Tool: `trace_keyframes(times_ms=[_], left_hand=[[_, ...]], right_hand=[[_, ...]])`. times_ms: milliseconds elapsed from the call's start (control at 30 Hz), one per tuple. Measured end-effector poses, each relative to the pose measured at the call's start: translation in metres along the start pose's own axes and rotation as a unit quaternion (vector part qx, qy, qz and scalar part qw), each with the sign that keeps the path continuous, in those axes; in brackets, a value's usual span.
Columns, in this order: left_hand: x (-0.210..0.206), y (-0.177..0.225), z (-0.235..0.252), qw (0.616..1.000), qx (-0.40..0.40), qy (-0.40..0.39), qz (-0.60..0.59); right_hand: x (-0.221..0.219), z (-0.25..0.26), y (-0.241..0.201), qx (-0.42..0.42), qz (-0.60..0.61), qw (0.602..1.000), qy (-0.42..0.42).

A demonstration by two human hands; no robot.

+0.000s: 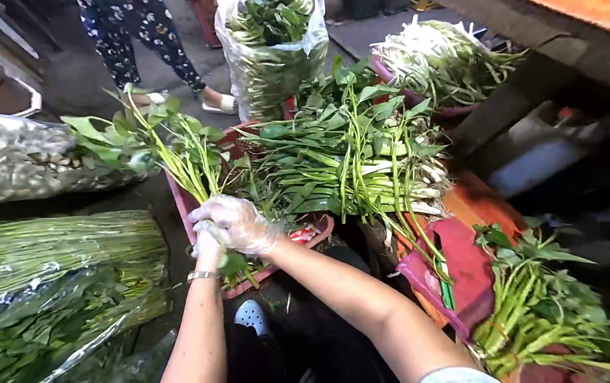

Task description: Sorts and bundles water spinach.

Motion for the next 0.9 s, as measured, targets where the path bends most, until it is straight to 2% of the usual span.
trace_keyframes(times_ms=[133, 233, 300, 367, 433, 467, 533, 600, 633, 667, 700, 767, 800, 900], left_hand=[[-0.003, -0.005, -0.002, 0.988, 0.047, 0.06, -0.137], [-0.001, -0.008, -0.002, 0.99, 0.046, 0.056, -0.123], [-0.002, -0.022, 0.0, 0.985, -0.005, 0.032, -0.169], [-0.004, -0.032, -0.001, 0.961, -0.059, 0.007, -0.271], [-0.003, -0.027, -0.007, 0.971, -0.089, 0.014, -0.222], [-0.001, -0.018, -0.006, 0.982, -0.07, 0.013, -0.172], [-0.003, -0.002, 0.002, 0.988, -0.042, 0.022, -0.15], [-0.002, -0.001, 0.009, 0.97, -0.065, 0.012, -0.233], [0.002, -0.003, 0.009, 0.96, -0.077, -0.004, -0.269], [0.005, -0.003, 0.007, 0.95, -0.083, -0.017, -0.3], [0.006, -0.002, 0.005, 0.94, -0.086, -0.031, -0.329], [0.009, 0.002, 0.002, 0.921, -0.084, -0.054, -0.377], [0.01, 0.004, 0.001, 0.913, -0.08, -0.065, -0.395], [0.011, 0.003, 0.0, 0.901, -0.087, -0.092, -0.414]], right_hand=[[-0.009, -0.006, -0.001, 0.044, -0.11, 0.993, -0.006], [-0.01, -0.008, -0.001, 0.003, -0.102, 0.995, -0.024], [-0.011, -0.013, -0.001, -0.029, -0.071, 0.997, -0.028], [-0.011, -0.017, -0.005, -0.07, -0.036, 0.996, -0.05], [-0.004, -0.016, -0.011, -0.144, 0.026, 0.984, -0.099], [0.002, -0.013, -0.013, -0.193, 0.077, 0.974, -0.091], [0.021, -0.012, -0.016, -0.278, 0.168, 0.946, 0.001], [0.051, -0.013, -0.02, -0.324, 0.132, 0.933, 0.084], [0.063, -0.016, -0.014, -0.354, 0.063, 0.93, 0.076], [0.072, -0.022, -0.001, -0.388, -0.014, 0.921, 0.031], [0.077, -0.029, 0.015, -0.415, -0.096, 0.903, -0.05], [0.083, -0.04, 0.035, -0.445, -0.226, 0.838, -0.219], [0.086, -0.043, 0.039, -0.441, -0.242, 0.833, -0.232], [0.091, -0.03, 0.023, -0.344, -0.169, 0.917, -0.109]])
Point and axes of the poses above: each hand's wrist, its own z-axis towards the middle knuckle, its own x-axis out of the back of the hand, y = z × x, the point moved 2 cm from there along z, towards the middle knuckle, and after that the axes turned 2 degrees about -x, right-handed, at the moved point
